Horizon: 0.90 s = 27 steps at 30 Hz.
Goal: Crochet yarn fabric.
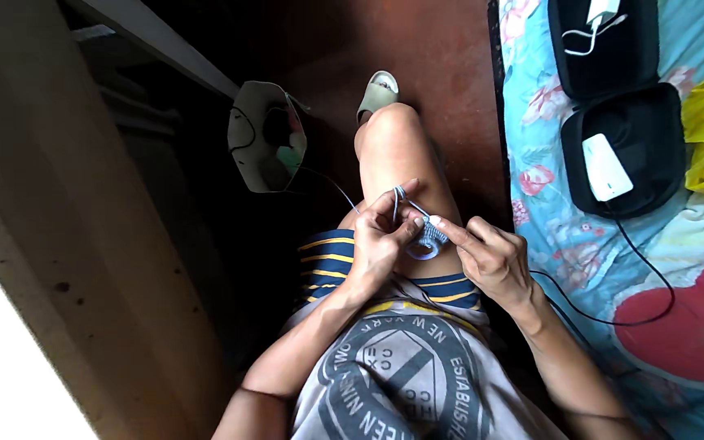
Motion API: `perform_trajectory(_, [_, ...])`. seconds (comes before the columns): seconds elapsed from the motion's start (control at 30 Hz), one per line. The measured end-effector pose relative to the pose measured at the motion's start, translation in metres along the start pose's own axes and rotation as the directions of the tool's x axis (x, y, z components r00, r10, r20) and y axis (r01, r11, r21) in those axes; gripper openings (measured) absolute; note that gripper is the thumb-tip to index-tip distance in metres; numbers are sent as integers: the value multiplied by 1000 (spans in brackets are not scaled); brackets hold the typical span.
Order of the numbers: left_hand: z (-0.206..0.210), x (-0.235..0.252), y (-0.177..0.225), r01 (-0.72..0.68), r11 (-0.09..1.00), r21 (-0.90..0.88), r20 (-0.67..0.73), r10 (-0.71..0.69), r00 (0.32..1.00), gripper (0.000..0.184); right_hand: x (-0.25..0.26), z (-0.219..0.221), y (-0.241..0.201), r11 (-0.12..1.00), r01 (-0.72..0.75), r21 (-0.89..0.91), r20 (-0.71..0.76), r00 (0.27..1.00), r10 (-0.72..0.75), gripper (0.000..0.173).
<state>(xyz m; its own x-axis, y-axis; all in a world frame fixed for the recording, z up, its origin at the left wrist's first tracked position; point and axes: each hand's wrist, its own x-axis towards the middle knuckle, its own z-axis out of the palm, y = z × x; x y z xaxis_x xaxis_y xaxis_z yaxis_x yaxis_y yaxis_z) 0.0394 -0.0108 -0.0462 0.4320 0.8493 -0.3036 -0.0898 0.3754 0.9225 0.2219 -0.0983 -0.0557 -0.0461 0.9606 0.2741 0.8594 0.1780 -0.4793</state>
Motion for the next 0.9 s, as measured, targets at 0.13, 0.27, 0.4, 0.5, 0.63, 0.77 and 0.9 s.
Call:
perform_trajectory(0.13, [0, 0, -1, -17, 1000, 4, 12, 17, 1000, 52, 2, 1, 0, 999, -23, 46, -14, 1000, 24, 36])
perform_trajectory(0.27, [1, 0, -1, -13, 999, -30, 17, 14, 1000, 64, 1, 4, -1, 992, -69, 108, -9, 997, 70, 36])
perform_trajectory(0.4, [6, -3, -6, -133, 984, 121, -9, 135, 991, 65, 0, 5, -5, 992, -88, 85, -14, 996, 90, 37])
perform_trajectory(0.5, [9, -3, -26, -464, 811, 357, 33, 486, 873, 50, 2, 6, -17, 980, -167, 112, -26, 985, 171, 37])
perform_trajectory(0.63, [14, -3, -37, -620, 706, 343, 34, 650, 759, 39, 15, -4, -39, 599, -531, 600, 265, 838, 478, 39])
perform_trajectory(0.77, [14, -8, -7, -270, 963, 7, -45, 270, 962, 63, 14, -2, -30, 556, -415, 720, 191, 889, 416, 33])
perform_trajectory(0.9, [2, -4, 5, -67, 991, -113, 57, 74, 996, 65, 7, -1, -14, 909, -157, 387, -64, 978, 197, 15])
